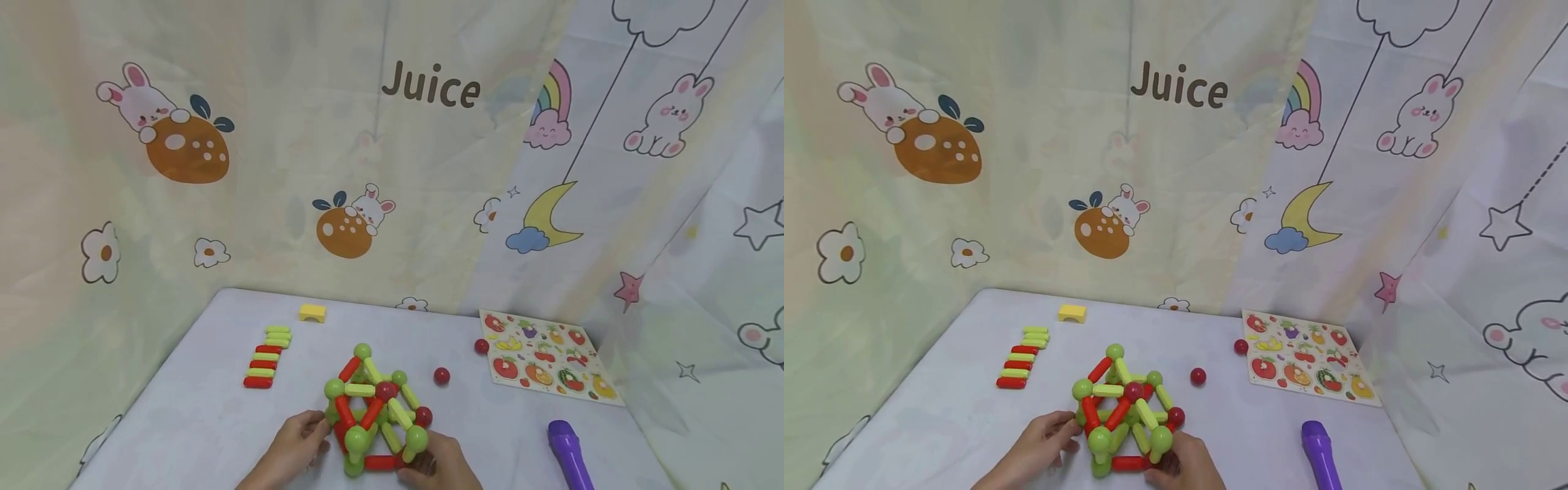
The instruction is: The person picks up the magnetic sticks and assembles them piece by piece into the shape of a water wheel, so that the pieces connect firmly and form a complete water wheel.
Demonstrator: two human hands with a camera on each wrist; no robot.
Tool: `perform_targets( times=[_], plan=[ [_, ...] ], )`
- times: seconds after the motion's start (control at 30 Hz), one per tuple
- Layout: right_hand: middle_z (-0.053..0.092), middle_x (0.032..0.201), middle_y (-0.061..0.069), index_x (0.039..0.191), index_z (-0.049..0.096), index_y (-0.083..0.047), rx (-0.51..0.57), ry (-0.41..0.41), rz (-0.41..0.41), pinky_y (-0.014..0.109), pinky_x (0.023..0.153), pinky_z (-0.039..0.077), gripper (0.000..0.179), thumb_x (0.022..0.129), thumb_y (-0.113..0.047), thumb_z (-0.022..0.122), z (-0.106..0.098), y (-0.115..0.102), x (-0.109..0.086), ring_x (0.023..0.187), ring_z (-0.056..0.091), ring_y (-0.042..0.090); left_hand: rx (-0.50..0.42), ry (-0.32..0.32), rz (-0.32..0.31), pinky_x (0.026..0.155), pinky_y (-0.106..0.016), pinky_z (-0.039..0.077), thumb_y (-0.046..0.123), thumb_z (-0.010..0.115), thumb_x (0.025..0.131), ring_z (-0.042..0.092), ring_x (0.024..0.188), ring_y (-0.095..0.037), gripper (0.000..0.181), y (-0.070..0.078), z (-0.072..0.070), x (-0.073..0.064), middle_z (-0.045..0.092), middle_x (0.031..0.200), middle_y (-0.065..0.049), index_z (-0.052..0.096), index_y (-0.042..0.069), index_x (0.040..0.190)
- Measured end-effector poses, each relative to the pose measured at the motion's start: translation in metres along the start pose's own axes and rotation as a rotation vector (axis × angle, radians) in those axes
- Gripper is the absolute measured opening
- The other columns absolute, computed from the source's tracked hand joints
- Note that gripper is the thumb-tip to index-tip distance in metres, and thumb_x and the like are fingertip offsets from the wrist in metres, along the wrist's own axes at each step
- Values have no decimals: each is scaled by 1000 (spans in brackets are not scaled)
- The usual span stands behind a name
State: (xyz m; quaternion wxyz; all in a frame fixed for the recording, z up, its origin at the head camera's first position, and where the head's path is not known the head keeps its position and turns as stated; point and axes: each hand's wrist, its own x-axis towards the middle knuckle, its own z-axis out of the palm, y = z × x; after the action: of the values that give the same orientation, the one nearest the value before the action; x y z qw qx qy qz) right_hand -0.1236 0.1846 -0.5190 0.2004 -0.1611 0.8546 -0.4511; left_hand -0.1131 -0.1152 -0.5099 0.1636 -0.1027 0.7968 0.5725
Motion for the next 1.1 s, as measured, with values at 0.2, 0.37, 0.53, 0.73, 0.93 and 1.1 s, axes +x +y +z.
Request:
perform_targets(
  times=[0.2,0.37,0.53,0.73,0.93,1.1],
  plan=[
    [66,85,-9,107,75,-18,-43,1,-44,23,69,47,18,94,-22,86,4,-6,3,78,58,9,10,-25,56,71,-32,57,22,55,112,68,88,-16,58,-2,-7,16,75,106,-7,44,-19,151],
    [70,87,-14,108,78,-16,-48,-12,-116,21,72,51,16,94,-17,85,8,-10,8,78,59,4,229,121,137,77,-38,62,16,66,107,70,96,-21,42,10,-30,13,74,116,-11,62,-10,140],
    [72,88,-15,108,80,-14,-43,-37,-120,21,74,54,15,94,-13,84,11,-15,10,78,61,4,873,467,404,73,-48,60,3,88,86,68,89,-32,25,5,-74,8,75,103,-16,77,-5,107],
    [72,80,-13,102,81,-9,-64,-50,-79,21,69,53,9,94,-13,84,20,-21,12,71,61,4,1212,534,495,67,-44,56,-2,93,78,62,81,-31,22,-15,-99,17,71,95,-17,77,-2,93],
    [75,76,-10,98,84,-9,-29,-33,-50,21,67,54,7,93,-12,86,35,-29,18,68,63,5,1276,544,513,69,-44,57,-3,95,75,63,85,-32,32,-23,-99,24,72,98,-18,77,-3,101],
    [73,72,-11,97,85,-12,-29,-26,-57,21,64,53,6,91,-13,87,47,-38,22,64,63,5,1294,587,532,66,-41,54,-2,96,73,60,84,-30,33,-27,-99,27,69,97,-18,76,-3,99]
  ],
)
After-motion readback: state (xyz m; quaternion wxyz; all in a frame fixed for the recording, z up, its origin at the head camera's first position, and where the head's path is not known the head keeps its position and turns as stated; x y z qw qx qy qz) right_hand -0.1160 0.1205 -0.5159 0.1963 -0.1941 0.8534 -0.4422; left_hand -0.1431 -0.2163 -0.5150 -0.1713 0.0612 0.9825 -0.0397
